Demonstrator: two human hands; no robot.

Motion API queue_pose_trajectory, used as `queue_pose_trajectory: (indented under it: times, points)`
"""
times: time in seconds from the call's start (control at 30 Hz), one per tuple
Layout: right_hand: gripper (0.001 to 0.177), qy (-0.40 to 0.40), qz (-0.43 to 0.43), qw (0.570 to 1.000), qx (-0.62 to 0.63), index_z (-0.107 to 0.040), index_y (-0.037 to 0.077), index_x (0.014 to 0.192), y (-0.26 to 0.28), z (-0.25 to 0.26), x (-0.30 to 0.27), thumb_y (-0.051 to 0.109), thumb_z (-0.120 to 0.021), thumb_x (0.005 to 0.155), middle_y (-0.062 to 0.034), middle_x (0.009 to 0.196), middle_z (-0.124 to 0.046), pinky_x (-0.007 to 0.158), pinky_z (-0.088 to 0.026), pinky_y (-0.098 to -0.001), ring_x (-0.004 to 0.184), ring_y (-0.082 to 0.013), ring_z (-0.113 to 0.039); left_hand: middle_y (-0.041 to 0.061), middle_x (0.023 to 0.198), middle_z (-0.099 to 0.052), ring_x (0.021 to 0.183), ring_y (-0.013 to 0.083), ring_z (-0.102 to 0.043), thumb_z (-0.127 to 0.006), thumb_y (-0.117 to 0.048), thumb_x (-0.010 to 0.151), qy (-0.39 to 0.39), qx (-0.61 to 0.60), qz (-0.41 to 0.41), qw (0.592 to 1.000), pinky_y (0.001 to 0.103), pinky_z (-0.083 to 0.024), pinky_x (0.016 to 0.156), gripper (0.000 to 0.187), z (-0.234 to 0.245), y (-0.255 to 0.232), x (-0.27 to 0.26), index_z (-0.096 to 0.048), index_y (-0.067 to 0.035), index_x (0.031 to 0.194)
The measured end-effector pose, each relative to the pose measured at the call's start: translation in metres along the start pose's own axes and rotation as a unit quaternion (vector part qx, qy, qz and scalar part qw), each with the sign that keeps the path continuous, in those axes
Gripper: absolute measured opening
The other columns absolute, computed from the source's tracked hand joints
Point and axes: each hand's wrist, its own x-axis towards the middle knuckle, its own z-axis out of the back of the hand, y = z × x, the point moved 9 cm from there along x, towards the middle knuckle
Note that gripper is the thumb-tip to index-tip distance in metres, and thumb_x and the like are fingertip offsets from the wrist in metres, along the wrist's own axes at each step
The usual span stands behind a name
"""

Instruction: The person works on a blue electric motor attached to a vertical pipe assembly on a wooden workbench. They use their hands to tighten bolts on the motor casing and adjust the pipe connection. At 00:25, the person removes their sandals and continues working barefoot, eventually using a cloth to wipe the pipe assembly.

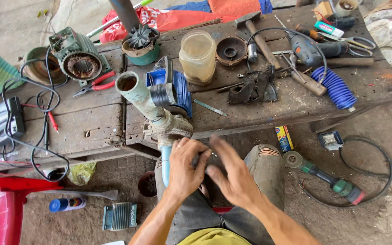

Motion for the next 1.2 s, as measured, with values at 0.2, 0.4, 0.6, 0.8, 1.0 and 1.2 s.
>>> queue_pose_trajectory:
  times: [0.2,0.4,0.6,0.8,1.0,1.2]
  points:
    - [0.056,-0.026,0.072,0.997,-0.032,-0.059,-0.004,0.156,0.017,0.003,0.002,0.034,-0.055,0.115,-0.0224,0.168,-0.056,0.133,-0.04,-0.0494,0.156,-0.0374,-0.054,0.003,0.088,-0.074,0.085,0.0257,-0.062,-0.069,-0.024,0.107,0.0,-0.009,0.041,0.999,0.045,-0.043,0.082,0.017,0.001,0.014,-0.002,-0.068,-0.014,0.094]
    - [0.041,-0.018,0.087,0.996,0.016,-0.074,0.004,0.135,0.014,0.002,-0.002,0.035,-0.056,0.114,-0.0233,0.163,-0.061,0.128,-0.046,-0.0516,0.151,-0.0379,-0.06,0.004,0.09,-0.073,0.086,0.0211,-0.062,-0.073,-0.018,0.106,-0.006,-0.012,0.094,0.995,0.038,-0.048,0.075,0.015,0.006,0.021,0.0,-0.069,-0.011,0.094]
    - [0.033,0.003,0.081,0.996,0.02,-0.086,0.011,0.116,0.007,0.0,-0.005,0.031,-0.06,0.111,-0.0225,0.162,-0.062,0.13,-0.04,-0.0563,0.152,-0.0405,-0.057,0.005,0.085,-0.07,0.083,0.0245,-0.059,-0.069,-0.021,0.109,-0.019,0.006,0.063,0.998,0.043,-0.044,0.078,0.021,0.004,0.017,0.006,-0.065,-0.011,0.091]
    - [0.032,0.009,0.066,0.998,0.019,-0.081,0.004,0.114,0.015,0.001,0.002,0.03,-0.065,0.109,-0.0241,0.158,-0.064,0.124,-0.047,-0.0504,0.148,-0.0384,-0.061,0.002,0.088,-0.074,0.084,0.0189,-0.061,-0.07,-0.022,0.108,-0.024,0.019,0.069,0.997,0.04,-0.044,0.079,0.018,-0.003,0.038,-0.006,-0.067,-0.014,0.092]
    - [0.018,-0.019,-0.053,0.992,0.109,-0.09,0.023,0.116,-0.08,-0.034,0.02,0.028,-0.086,0.099,0.0027,0.093,-0.085,0.072,-0.064,-0.0295,0.088,-0.0163,-0.084,0.004,0.077,-0.075,0.081,0.0298,-0.072,-0.081,-0.016,0.101,-0.02,-0.055,0.042,0.997,0.04,-0.053,0.079,0.008,0.002,0.027,0.0,-0.078,-0.017,0.093]
    - [0.018,0.021,-0.09,0.972,0.214,-0.092,0.015,0.117,-0.099,-0.069,0.051,0.022,-0.082,0.103,-0.0098,0.101,-0.084,0.076,-0.063,-0.0351,0.092,-0.0197,-0.08,0.009,0.079,-0.074,0.08,0.0357,-0.073,-0.082,-0.013,0.098,-0.01,0.032,0.03,0.999,0.044,-0.057,0.073,0.005,0.015,0.044,0.0,-0.079,-0.011,0.095]
